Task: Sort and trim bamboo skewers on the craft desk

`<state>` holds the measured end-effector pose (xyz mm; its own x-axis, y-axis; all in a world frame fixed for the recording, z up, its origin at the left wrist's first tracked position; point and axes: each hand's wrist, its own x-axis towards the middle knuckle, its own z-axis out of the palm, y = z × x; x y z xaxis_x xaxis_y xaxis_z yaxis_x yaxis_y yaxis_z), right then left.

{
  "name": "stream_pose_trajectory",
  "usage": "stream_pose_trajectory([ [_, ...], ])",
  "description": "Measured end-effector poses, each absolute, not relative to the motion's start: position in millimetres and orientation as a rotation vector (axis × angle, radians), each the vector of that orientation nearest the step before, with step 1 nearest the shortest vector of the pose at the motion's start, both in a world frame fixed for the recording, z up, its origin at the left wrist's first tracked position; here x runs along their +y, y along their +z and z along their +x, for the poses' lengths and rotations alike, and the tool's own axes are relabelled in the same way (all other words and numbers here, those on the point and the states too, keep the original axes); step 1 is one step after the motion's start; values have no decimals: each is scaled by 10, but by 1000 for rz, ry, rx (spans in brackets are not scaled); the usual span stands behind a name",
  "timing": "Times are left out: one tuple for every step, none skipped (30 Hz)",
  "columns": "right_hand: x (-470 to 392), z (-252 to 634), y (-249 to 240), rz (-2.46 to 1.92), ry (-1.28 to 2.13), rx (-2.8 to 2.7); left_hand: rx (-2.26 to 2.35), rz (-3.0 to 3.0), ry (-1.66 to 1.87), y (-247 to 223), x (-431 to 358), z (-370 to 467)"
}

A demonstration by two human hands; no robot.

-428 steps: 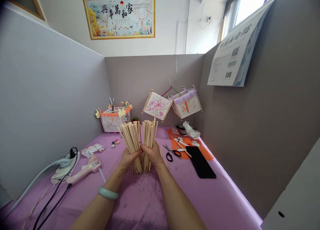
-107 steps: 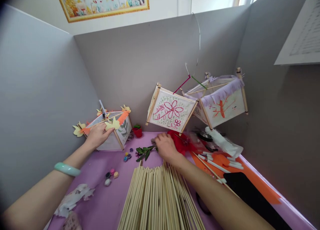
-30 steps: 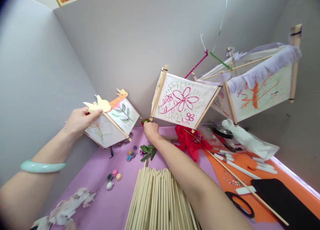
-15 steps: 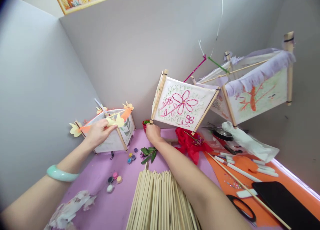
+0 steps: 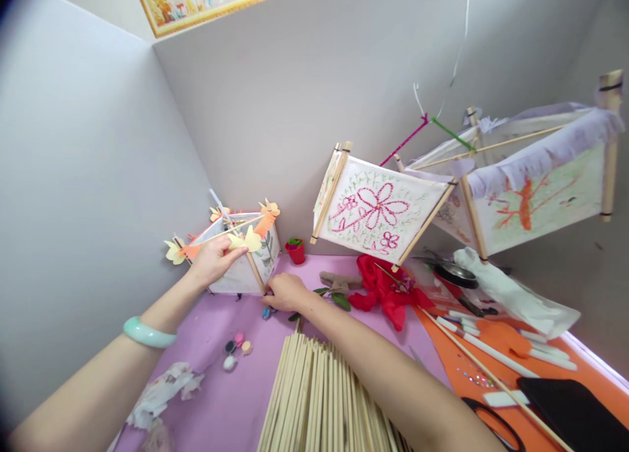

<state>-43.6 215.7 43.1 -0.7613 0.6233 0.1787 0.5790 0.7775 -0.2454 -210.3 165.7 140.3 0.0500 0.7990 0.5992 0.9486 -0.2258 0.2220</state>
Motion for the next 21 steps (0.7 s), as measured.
stream_pose_trajectory([
  [2131, -476, 417, -945, 238, -2711, -1790, -2089, -935, 1401, 1663, -2103],
  [2112, -518, 405, -967, 214, -2695, -1792, -2079, -935, 1397, 1671, -2102],
  [2098, -559, 396, -993, 190, -2676, -1794, -2066, -935, 1390, 1681, -2102],
  [2088, -597, 391, -1018, 172, -2661, -1796, -2054, -937, 1381, 1693, -2104],
  [2081, -630, 390, -1039, 160, -2651, -1799, -2044, -938, 1371, 1706, -2110],
  [2076, -657, 394, -1057, 153, -2645, -1804, -2032, -939, 1362, 1720, -2119],
  [2074, -676, 402, -1072, 150, -2642, -1810, -2026, -936, 1357, 1733, -2129],
  [2073, -687, 413, -1086, 151, -2641, -1819, -2026, -925, 1357, 1742, -2139],
  [2074, -692, 427, -1102, 153, -2639, -1823, -2035, -909, 1364, 1744, -2146],
  [2074, -691, 441, -1118, 157, -2639, -1813, -2060, -892, 1378, 1736, -2149],
  [2073, -685, 454, -1134, 162, -2638, -1790, -2098, -881, 1400, 1714, -2149],
  [2072, -678, 463, -1148, 166, -2637, -1756, -2135, -887, 1426, 1679, -2146],
  [2068, -670, 468, -1161, 169, -2636, -1714, -2150, -918, 1453, 1628, -2144],
  [2062, -663, 467, -1173, 170, -2632, -1675, -2126, -979, 1476, 1566, -2145],
  [2054, -659, 462, -1183, 169, -2628, -1660, -2049, -1062, 1492, 1496, -2154],
  [2045, -659, 453, -1192, 168, -2623, -1690, -1913, -1149, 1494, 1423, -2173],
  [2034, -663, 442, -1198, 168, -2617, -1778, -1736, -1214, 1480, 1354, -2201],
  [2023, -671, 431, -1202, 167, -2613, -1905, -1558, -1243, 1449, 1294, -2240],
  [2013, -681, 421, -1205, 165, -2608, -2048, -1410, -1236, 1402, 1245, -2286],
  [2003, -694, 414, -1206, 163, -2604, -2182, -1322, -1202, 1343, 1210, -2336],
  [1996, -707, 410, -1208, 161, -2599, -2287, -1298, -1158, 1275, 1187, -2386],
])
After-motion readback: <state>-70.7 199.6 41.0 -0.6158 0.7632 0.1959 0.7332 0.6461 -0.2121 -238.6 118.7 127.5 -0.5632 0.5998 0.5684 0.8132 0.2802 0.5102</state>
